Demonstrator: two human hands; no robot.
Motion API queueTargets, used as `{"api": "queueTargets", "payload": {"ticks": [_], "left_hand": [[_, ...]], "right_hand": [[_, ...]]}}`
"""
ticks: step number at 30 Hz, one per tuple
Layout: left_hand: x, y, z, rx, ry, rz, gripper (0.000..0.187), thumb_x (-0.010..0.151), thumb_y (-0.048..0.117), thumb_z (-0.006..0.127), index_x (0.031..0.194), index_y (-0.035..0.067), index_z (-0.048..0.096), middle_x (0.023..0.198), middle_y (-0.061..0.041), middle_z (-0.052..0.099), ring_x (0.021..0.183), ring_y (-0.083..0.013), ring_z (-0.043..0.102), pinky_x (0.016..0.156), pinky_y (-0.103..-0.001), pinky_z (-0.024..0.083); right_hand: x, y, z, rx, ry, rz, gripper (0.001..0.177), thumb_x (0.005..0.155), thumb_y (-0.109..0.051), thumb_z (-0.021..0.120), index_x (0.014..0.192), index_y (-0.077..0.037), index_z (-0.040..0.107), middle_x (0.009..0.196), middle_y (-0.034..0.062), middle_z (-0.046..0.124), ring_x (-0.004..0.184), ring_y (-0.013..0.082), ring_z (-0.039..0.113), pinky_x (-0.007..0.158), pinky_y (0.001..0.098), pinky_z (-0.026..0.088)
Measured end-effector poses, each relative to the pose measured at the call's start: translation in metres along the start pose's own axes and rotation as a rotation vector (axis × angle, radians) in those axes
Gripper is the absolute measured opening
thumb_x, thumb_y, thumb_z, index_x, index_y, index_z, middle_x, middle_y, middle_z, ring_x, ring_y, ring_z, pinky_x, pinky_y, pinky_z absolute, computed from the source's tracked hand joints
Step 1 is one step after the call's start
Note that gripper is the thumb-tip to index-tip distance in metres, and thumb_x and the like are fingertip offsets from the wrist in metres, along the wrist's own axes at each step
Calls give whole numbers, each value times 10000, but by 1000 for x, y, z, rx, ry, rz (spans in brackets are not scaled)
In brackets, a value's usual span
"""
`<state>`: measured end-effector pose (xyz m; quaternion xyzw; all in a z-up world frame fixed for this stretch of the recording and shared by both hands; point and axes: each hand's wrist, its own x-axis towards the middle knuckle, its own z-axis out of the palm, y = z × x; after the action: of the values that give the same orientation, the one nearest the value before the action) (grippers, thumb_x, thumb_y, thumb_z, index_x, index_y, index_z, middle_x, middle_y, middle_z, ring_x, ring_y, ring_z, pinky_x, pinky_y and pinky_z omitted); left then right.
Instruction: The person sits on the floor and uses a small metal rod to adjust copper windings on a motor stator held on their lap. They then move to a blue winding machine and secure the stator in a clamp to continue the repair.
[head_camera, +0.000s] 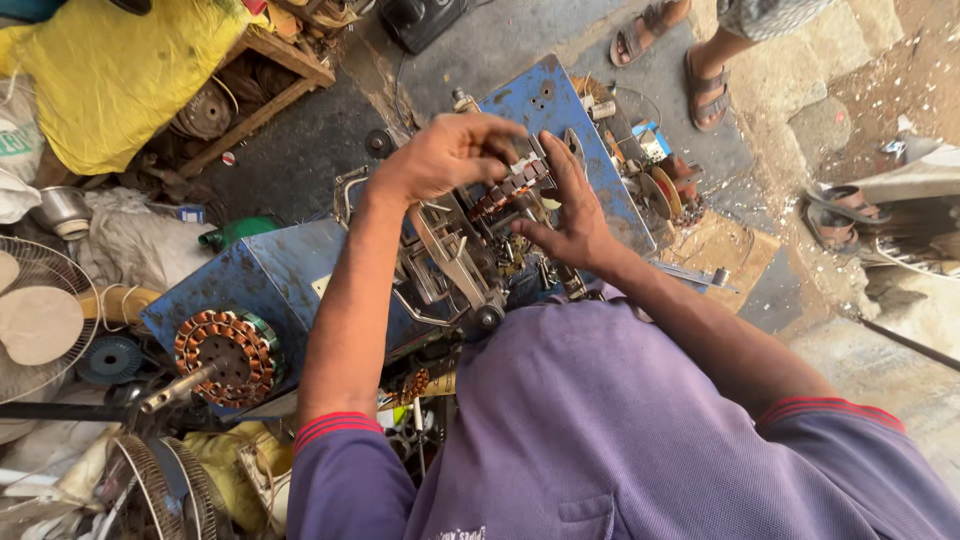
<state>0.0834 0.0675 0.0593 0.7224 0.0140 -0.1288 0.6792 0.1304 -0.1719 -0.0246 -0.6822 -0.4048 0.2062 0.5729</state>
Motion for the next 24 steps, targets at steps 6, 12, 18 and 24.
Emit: {"api": "queueTargets", "payload": {"ticks": [6,12,18,24], "left_hand": [[1,-26,0,-35,56,-116,194,901,132,807,1052,15,772,918,-80,769,785,-118,711,724,-251,587],[-2,-20,7,112,112,-55,169,915,77,783,1072,19,766,954,-83,782,821,-124,738,730,-261,616],[-29,-17,40,270,346,187,262,949,12,731,1207,13,682,1028,-81,767,938,-152,759,810,-291,650],[-35,-8,45,230,366,209,355,971,-10,687,1316,24,611,1103,-91,739,983,-154,728,855,-299,627]], "right_hand": [[-4,17,9,327,3,124,766,1069,-203,686,1681,-121,232,1703,148,274,1528,281,423,1218,429,484],[-2,19,11,384,16,142,711,1095,-240,652,1676,-127,258,1653,123,328,1490,252,447,1246,433,461],[-4,7,14,321,72,192,710,1062,-223,684,1645,-120,293,1643,120,345,1444,245,484,1164,421,535],[4,0,10,471,39,182,739,1027,-198,714,1630,-118,294,1647,117,307,1461,249,459,1174,419,504]]}}
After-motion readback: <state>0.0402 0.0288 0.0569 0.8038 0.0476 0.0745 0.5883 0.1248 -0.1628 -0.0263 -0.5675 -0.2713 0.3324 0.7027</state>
